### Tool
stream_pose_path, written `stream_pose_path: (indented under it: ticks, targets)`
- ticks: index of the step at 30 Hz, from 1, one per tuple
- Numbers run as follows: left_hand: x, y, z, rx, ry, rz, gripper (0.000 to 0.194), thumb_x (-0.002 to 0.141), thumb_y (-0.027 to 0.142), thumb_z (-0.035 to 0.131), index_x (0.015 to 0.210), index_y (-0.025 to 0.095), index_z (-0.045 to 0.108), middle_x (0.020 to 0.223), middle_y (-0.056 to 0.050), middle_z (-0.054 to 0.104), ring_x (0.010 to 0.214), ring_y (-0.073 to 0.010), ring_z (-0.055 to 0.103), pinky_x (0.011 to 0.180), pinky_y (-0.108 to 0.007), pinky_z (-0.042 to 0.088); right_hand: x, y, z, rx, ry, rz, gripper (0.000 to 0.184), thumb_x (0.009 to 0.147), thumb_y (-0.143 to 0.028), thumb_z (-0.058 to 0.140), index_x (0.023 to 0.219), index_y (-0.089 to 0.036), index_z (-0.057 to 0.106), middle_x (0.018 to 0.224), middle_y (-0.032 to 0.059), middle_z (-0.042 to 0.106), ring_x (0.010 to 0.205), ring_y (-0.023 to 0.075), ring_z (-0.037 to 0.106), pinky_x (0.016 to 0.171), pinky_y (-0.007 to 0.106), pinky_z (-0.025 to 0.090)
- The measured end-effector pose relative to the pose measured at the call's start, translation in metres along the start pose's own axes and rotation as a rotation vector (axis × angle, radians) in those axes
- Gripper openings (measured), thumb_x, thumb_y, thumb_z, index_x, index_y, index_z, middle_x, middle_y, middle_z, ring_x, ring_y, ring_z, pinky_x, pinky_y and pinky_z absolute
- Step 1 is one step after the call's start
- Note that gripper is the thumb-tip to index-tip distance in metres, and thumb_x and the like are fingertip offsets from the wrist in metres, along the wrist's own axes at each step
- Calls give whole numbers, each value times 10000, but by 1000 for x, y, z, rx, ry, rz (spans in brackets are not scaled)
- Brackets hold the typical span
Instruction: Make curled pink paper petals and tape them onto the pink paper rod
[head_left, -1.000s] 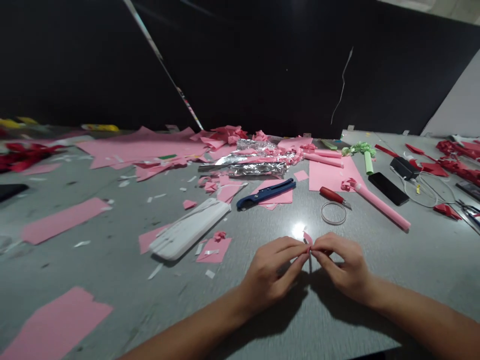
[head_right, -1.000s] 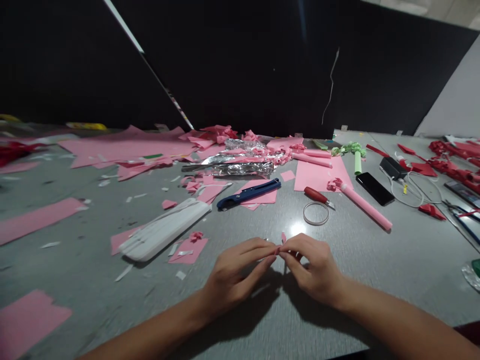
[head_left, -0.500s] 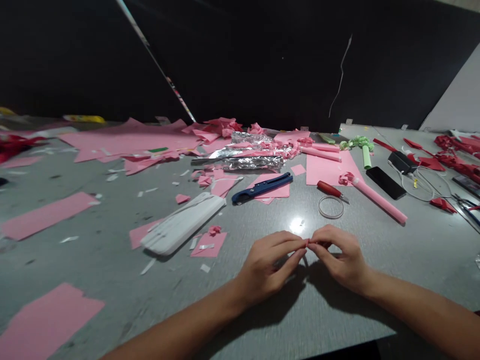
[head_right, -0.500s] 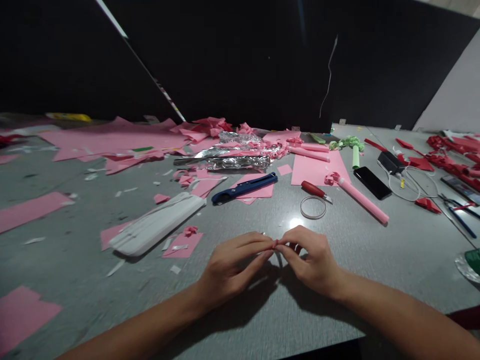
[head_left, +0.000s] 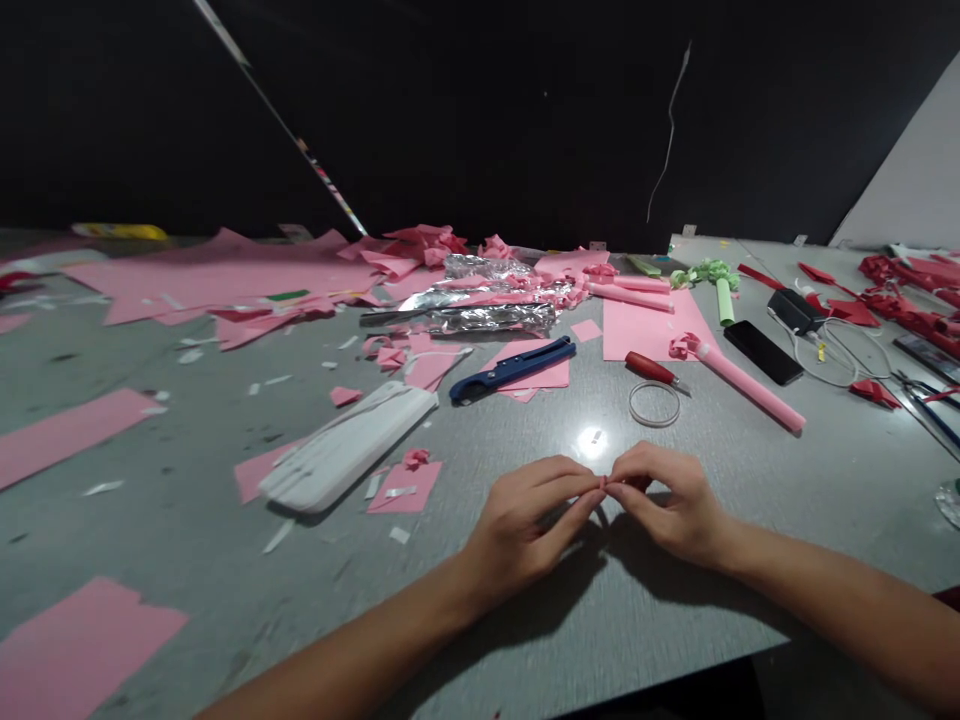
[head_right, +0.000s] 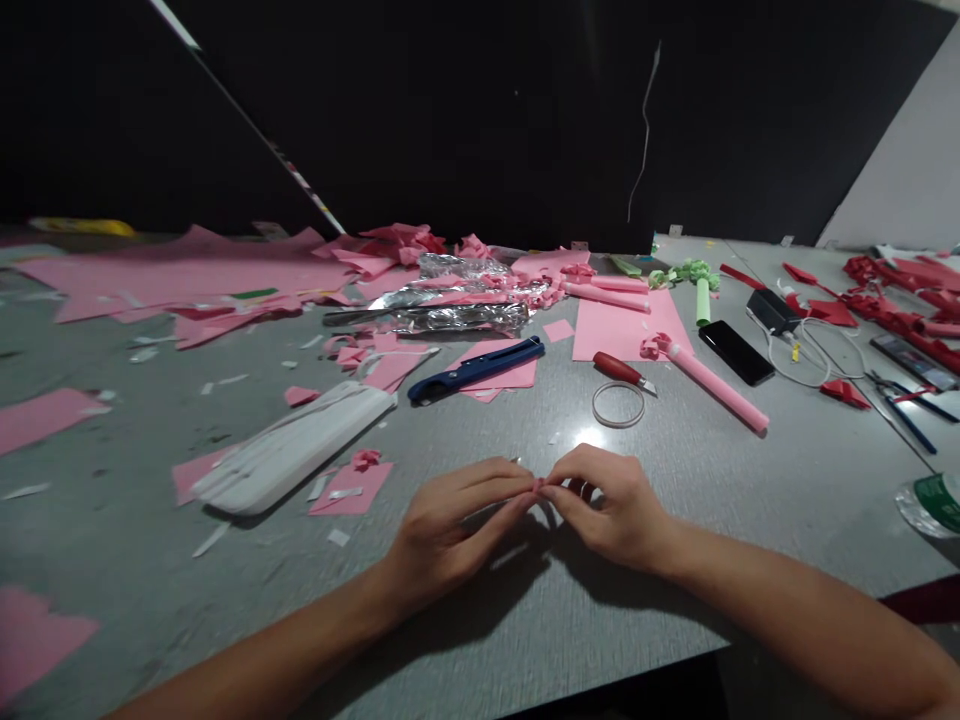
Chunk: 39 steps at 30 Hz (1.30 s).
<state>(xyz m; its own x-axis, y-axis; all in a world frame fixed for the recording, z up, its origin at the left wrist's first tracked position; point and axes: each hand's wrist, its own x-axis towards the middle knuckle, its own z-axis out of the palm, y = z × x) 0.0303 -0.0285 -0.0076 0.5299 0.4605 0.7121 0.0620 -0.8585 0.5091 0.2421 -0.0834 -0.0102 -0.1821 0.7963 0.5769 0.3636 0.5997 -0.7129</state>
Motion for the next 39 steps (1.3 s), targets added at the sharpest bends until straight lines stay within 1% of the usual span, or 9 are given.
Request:
stream_pose_path:
  ticks: [6, 17, 23, 27, 32, 34, 39]
  targets:
    - [-3, -1, 1, 9, 4, -7, 120, 1090, 161, 656, 1060, 173, 772, 924, -50, 799, 809, -161, 768, 733, -240, 606, 0, -1, 0, -14, 3, 5, 123, 1086, -187, 650, 977, -207, 704, 867, 25, 719, 746, 159, 666, 699, 277, 525]
    - [-4, -2, 4, 18, 10, -6, 132, 1103, 188, 651, 1053, 168, 772, 933, -46, 796, 816, -158, 762, 746, -238, 598, -2, 2, 2, 28, 16, 19, 100, 1082, -205, 667, 989, -210, 704, 873, 24, 716, 739, 153, 678, 630, 241, 533]
    - [-3, 3, 2, 8, 16, -12, 132, 1091, 165, 649, 1063, 166, 779, 933, -55, 802, 817, -163, 770, 740, -238, 607, -1, -2, 1, -27, 16, 5, 122, 1086, -207, 650, 969, -208, 685, 843, 15, 696, 710, 150, 652, 644, 260, 521]
    - [0, 5, 3, -35, 14, -46, 144, 1077, 148, 646, 1052, 166, 787, 919, -65, 809, 806, -174, 777, 734, -254, 617, 1, -5, 1, -43, 24, -16, 121, 1084, -185, 633, 974, -210, 678, 837, 13, 687, 700, 149, 639, 651, 271, 526]
    - [2, 7, 2, -163, -3, -139, 152, 1062, 134, 640, 1034, 160, 786, 920, -69, 820, 796, -172, 779, 744, -261, 623, 0, -6, 0, -25, 28, -30, 104, 1071, -157, 643, 989, -215, 669, 847, 11, 680, 704, 151, 641, 650, 272, 539]
    - [2, 7, 2, -180, -3, -152, 160, 1058, 129, 632, 1035, 158, 788, 913, -69, 819, 793, -172, 778, 743, -265, 622, 0, -6, -1, -18, 24, -31, 102, 1072, -152, 640, 999, -216, 672, 859, 14, 688, 709, 152, 647, 652, 271, 548]
    - [1, 6, 3, -135, 9, -104, 159, 1059, 132, 633, 1047, 149, 791, 905, -73, 816, 807, -179, 782, 752, -269, 628, 0, -6, -1, -20, 19, -26, 90, 1065, -141, 651, 1021, -214, 679, 882, 21, 700, 723, 154, 664, 660, 269, 559]
